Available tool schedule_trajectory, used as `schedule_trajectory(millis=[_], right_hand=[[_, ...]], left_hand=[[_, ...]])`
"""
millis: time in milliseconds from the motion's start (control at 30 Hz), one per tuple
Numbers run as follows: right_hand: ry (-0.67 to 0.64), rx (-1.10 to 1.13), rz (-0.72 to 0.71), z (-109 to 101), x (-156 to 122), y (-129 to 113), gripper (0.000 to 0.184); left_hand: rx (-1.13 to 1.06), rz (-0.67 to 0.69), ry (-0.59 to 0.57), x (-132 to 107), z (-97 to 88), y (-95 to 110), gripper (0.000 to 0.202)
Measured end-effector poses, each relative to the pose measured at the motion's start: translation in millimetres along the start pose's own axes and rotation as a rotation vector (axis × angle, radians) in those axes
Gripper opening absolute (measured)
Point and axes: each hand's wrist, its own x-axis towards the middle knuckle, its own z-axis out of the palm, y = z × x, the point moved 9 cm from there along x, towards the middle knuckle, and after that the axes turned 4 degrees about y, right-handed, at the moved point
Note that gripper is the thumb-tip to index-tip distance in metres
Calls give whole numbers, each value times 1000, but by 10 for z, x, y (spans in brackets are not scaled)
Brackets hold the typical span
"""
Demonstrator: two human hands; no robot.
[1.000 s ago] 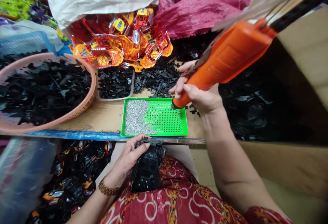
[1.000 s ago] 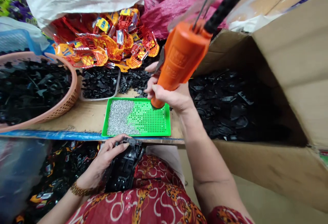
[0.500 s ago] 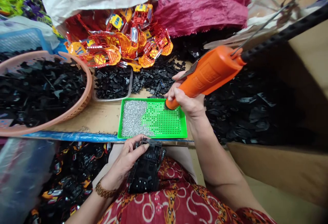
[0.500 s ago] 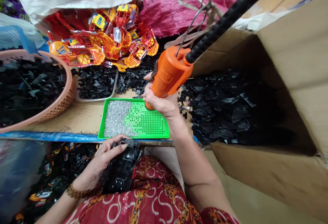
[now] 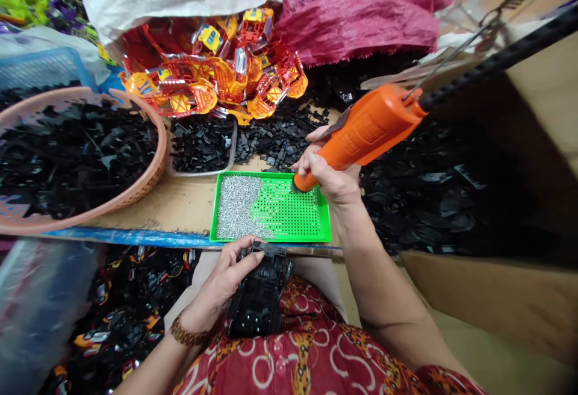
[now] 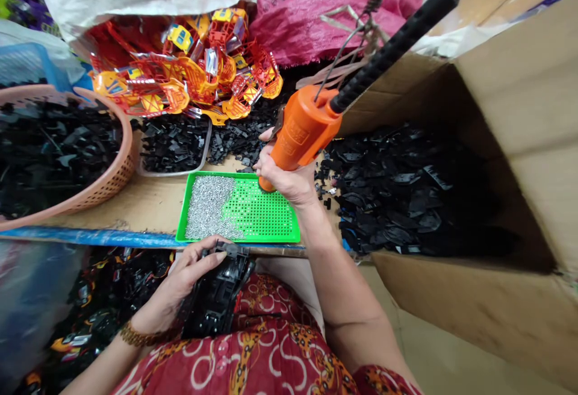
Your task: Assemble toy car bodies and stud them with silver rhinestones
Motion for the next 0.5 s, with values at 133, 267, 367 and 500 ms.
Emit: schedule_trajectory(millis=[133,267,367,500], right_hand=[[24,-12,4,5,1,-32,41],[21,-6,-4,40,-6,-60,42],[20,-43,-13,54,-16,-63,41],[57,-60,-4,38,-22,-55,42]], left_hand=[[6,2,-4,5,1,-7,30],[-14,-5,-20,11,9,-31,32],[-31,-24,-21,3,11,-55,32],[-39,-2,-12,-12,11,-32,30]])
